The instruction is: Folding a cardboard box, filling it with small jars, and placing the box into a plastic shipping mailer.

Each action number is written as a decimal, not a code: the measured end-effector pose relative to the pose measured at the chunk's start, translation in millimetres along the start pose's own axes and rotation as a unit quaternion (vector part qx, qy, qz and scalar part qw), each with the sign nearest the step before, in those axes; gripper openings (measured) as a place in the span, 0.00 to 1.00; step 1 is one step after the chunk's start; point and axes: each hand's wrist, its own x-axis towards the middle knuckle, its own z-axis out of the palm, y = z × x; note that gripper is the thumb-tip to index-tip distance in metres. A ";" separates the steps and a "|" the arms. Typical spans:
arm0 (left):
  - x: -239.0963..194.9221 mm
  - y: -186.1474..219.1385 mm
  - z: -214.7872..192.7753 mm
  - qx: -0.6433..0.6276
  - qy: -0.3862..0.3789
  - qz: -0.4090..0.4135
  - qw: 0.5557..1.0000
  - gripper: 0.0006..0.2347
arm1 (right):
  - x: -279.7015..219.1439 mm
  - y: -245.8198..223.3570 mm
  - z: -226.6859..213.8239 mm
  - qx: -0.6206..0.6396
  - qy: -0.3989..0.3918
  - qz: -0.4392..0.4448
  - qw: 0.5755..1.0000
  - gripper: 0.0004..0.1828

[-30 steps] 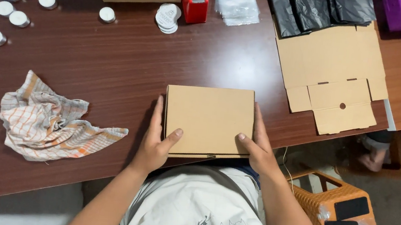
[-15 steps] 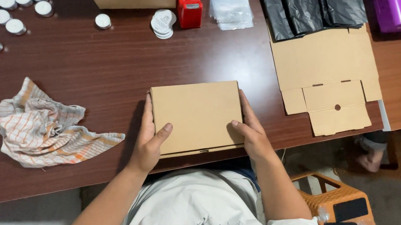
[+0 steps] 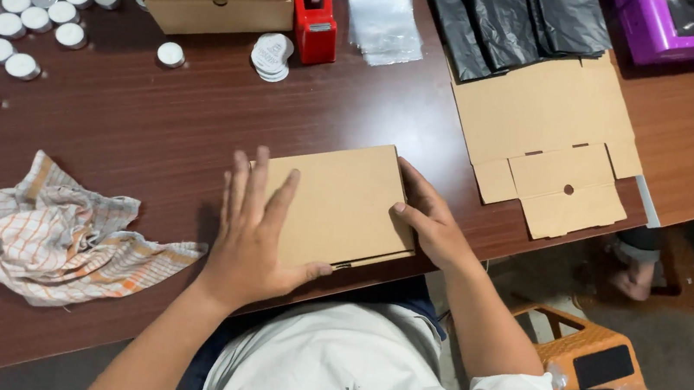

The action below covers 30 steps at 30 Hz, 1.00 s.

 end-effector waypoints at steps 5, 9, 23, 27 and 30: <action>13.6 6.3 4.0 0.195 -0.135 0.098 0.967 0.50 | 15.4 -39.8 -8.0 -0.141 -0.061 0.069 0.986 0.37; 14.6 -0.2 5.6 0.213 -0.130 0.110 0.962 0.48 | 23.8 -77.1 -15.6 -0.252 -0.125 0.097 0.955 0.38; 12.1 -3.5 10.0 0.194 -0.027 0.158 0.968 0.49 | 225.6 -13.7 -304.1 -0.633 0.345 0.087 0.687 0.24; 11.6 -4.0 11.1 0.192 -0.020 0.153 0.969 0.48 | 239.0 12.9 -334.5 -0.679 0.367 0.090 0.629 0.10; 12.5 -3.5 10.4 0.185 -0.024 0.151 0.971 0.48 | 238.7 17.6 -342.0 -0.725 0.404 0.017 0.558 0.13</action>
